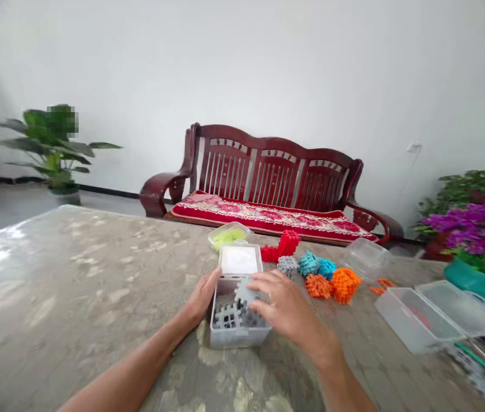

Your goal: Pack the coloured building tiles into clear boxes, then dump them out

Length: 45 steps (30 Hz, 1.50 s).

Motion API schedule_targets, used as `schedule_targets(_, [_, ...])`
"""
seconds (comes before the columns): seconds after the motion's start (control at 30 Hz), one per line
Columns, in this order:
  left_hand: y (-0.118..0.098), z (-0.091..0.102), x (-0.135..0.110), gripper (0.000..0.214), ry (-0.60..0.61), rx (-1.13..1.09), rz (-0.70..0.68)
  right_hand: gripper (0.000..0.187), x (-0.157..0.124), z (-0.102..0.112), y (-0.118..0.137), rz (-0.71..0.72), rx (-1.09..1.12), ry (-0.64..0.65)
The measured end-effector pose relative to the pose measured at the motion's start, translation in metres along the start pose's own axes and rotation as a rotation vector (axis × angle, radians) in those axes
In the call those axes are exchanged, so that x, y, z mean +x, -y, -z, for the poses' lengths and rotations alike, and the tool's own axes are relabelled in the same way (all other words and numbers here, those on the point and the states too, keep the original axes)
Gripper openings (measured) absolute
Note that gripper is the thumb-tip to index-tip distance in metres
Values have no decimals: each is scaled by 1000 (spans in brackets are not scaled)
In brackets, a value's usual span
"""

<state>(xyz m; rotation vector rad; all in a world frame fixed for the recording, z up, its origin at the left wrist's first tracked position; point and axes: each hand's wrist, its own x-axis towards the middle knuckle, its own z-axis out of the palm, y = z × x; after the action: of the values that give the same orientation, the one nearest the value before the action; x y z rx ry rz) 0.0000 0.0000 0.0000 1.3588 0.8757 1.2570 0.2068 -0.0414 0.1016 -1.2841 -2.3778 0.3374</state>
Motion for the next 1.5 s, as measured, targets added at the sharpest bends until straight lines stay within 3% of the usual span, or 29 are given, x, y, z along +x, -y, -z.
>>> schedule_targets(0.33, [0, 0, 1, 61, -31, 72, -18, 23, 5, -24, 8, 69, 62, -71])
schedule_targets(0.57, [6, 1, 4, 58, -38, 65, -43, 14, 6, -34, 16, 130, 65, -31])
schedule_targets(0.7, [6, 1, 3, 59, -31, 55, -22, 17, 8, -36, 5, 124, 73, -125])
schedule_targets(0.87, [7, 2, 2, 62, -36, 58, 32, 25, 16, -30, -54, -145, -68, -516])
schedule_targets(0.93, [8, 2, 2, 63, -38, 66, 36, 33, 17, -29, -81, -288, -190, -569])
schedule_targets(1.07, [9, 3, 3, 62, -38, 93, 30, 50, 17, -35, -116, -485, -355, -502])
schedule_targets(1.23, [11, 4, 3, 63, -45, 115, 47, 55, 19, -42, -123, -637, -411, -403])
schedule_targets(1.4, [9, 4, 3, 62, -48, 114, 56, 43, 21, -40, -120, -657, -463, -361])
schedule_targets(1.5, [8, 3, 2, 62, -51, 111, 62, 41, 18, -40, -121, -639, -461, -406])
